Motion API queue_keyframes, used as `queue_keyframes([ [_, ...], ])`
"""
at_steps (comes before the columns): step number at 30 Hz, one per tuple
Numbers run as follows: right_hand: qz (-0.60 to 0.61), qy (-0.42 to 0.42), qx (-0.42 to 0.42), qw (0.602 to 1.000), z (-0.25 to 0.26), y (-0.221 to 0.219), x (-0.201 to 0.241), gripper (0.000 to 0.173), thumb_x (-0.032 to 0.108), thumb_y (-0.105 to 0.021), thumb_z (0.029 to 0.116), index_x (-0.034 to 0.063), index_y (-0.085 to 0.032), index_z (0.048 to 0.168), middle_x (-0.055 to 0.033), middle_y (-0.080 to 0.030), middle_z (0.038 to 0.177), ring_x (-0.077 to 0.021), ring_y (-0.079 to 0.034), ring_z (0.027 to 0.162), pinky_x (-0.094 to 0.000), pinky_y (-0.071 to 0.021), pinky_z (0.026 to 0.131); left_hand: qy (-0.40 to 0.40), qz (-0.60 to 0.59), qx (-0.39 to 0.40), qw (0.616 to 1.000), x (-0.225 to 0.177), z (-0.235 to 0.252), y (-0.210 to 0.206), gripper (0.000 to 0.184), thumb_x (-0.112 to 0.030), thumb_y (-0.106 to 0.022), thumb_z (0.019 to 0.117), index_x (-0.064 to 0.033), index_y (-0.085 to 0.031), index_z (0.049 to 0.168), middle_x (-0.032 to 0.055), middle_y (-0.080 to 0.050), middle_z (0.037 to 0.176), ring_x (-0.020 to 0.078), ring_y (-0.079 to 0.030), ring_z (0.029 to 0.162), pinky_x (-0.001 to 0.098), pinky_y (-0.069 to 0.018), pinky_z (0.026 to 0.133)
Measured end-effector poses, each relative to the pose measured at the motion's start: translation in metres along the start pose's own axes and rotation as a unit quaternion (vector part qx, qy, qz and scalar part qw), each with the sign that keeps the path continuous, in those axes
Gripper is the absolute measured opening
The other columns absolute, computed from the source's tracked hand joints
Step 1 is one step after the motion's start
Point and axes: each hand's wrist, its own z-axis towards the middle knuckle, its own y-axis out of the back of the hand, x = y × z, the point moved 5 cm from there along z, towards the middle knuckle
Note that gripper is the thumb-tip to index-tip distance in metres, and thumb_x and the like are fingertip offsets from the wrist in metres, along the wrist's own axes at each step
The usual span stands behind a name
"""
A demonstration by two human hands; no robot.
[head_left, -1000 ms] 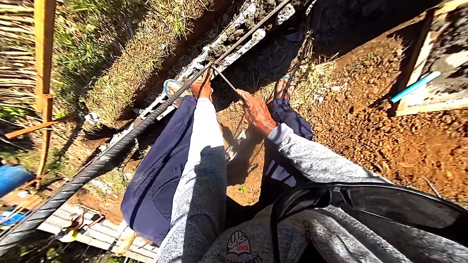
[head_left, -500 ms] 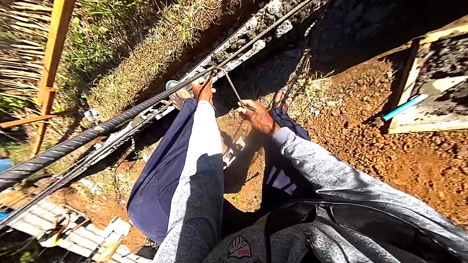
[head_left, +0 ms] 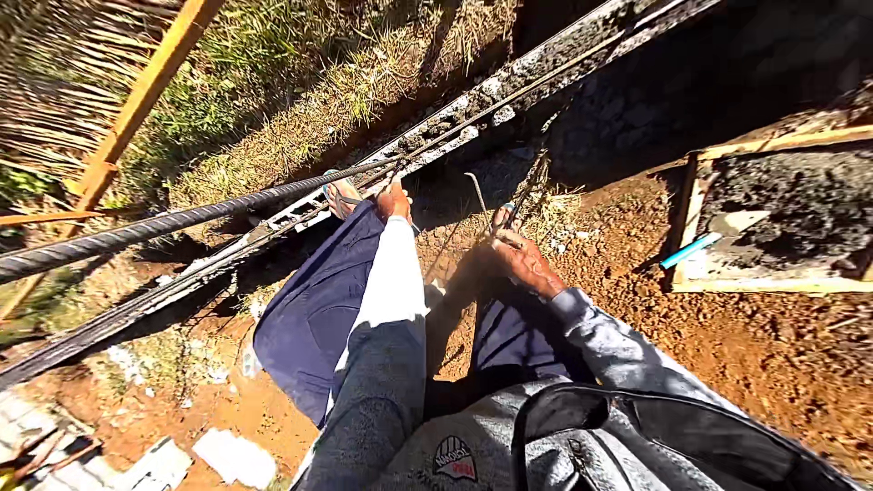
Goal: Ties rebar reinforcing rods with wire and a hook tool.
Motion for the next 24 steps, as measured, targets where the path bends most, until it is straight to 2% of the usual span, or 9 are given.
queue_keyframes([
  [2,0.035,-0.034,-0.011,0.999,-0.016,0.009,0.007,0.047,0.041,-0.041,0.1107,0.0076,-0.059,0.138,-0.0142,-0.073,0.112,-0.0240,-0.075,0.094,-0.0423,-0.0639,0.085,0.045,-0.005,0.068,0.997,0.007,-0.044,-0.014,0.054,-0.050,-0.046,0.1076,-0.0049,-0.057,0.134,0.0135,-0.071,0.101,0.0173,-0.062,0.064,0.0324,-0.0530,0.055],
  [5,0.094,-0.061,-0.019,0.993,-0.035,0.016,0.013,0.057,0.045,-0.029,0.1117,0.0010,-0.060,0.132,-0.0165,-0.072,0.113,-0.0275,-0.074,0.094,-0.0456,-0.0639,0.081,0.089,0.020,0.228,0.969,0.013,-0.121,-0.038,0.067,-0.064,-0.038,0.1047,-0.0103,-0.056,0.140,0.0108,-0.072,0.113,0.0157,-0.063,0.070,0.0319,-0.0511,0.059],
  [7,0.110,-0.056,-0.015,0.992,-0.050,0.015,0.017,0.051,0.040,-0.033,0.1113,0.0027,-0.059,0.134,-0.0151,-0.073,0.113,-0.0271,-0.075,0.093,-0.0454,-0.0645,0.079,0.083,0.022,0.332,0.939,0.015,-0.166,-0.057,0.069,-0.070,-0.041,0.1007,-0.0134,-0.061,0.136,0.0081,-0.074,0.111,0.0134,-0.064,0.071,0.0291,-0.0511,0.059],
  [9,0.099,-0.053,-0.001,0.994,-0.066,0.015,0.020,0.047,0.038,-0.038,0.1107,0.0082,-0.055,0.143,-0.0145,-0.072,0.117,-0.0274,-0.074,0.095,-0.0462,-0.0642,0.079,0.048,0.005,0.396,0.917,0.012,-0.200,-0.074,0.060,-0.065,-0.047,0.1012,-0.0146,-0.065,0.129,0.0053,-0.069,0.097,0.0129,-0.062,0.071,0.0294,-0.0533,0.062],
  [13,0.095,-0.049,0.031,0.994,-0.081,0.022,0.016,0.048,0.038,-0.045,0.1089,0.0165,-0.050,0.151,-0.0131,-0.072,0.119,-0.0283,-0.074,0.093,-0.0478,-0.0637,0.077,-0.022,0.013,0.388,0.921,-0.004,-0.228,-0.084,0.039,-0.042,-0.051,0.1076,-0.0146,-0.066,0.131,0.0058,-0.070,0.087,0.0105,-0.055,0.057,0.0256,-0.0477,0.052],
  [17,0.082,-0.070,0.127,0.986,-0.095,0.040,0.023,0.050,0.044,-0.054,0.1048,0.0161,-0.055,0.146,-0.0114,-0.071,0.124,-0.0278,-0.073,0.100,-0.0473,-0.0615,0.083,-0.052,0.061,0.394,0.916,-0.017,-0.240,-0.079,0.035,-0.036,-0.052,0.1080,-0.0111,-0.066,0.129,0.0063,-0.071,0.089,0.0103,-0.057,0.059,0.0249,-0.0468,0.052],
  [19,0.073,-0.075,0.120,0.987,-0.093,0.048,0.022,0.043,0.042,-0.061,0.1022,0.0112,-0.062,0.132,-0.0116,-0.074,0.113,-0.0262,-0.074,0.095,-0.0454,-0.0623,0.080,-0.077,0.081,0.431,0.895,-0.022,-0.249,-0.087,0.035,-0.036,-0.055,0.1060,-0.0104,-0.066,0.128,0.0052,-0.072,0.092,0.0094,-0.059,0.062,0.0242,-0.0484,0.054],
  [21,0.054,-0.061,0.095,0.992,-0.091,0.056,0.022,0.033,0.032,-0.063,0.1011,0.0057,-0.062,0.121,-0.0125,-0.073,0.103,-0.0240,-0.073,0.087,-0.0431,-0.0615,0.077,-0.083,0.059,0.473,0.875,-0.025,-0.269,-0.105,0.033,-0.031,-0.056,0.1054,-0.0067,-0.064,0.126,0.0064,-0.072,0.090,0.0101,-0.059,0.062,0.0239,-0.0482,0.054],
  [24,0.001,-0.015,0.022,1.000,-0.092,0.067,0.024,0.032,0.026,-0.056,0.1031,0.0008,-0.063,0.122,-0.0134,-0.072,0.098,-0.0220,-0.072,0.085,-0.0433,-0.0617,0.080,-0.102,0.075,0.506,0.853,-0.030,-0.296,-0.135,0.030,-0.028,-0.058,0.1047,-0.0053,-0.066,0.123,0.0063,-0.071,0.087,0.0114,-0.061,0.064,0.0266,-0.0509,0.057],
])
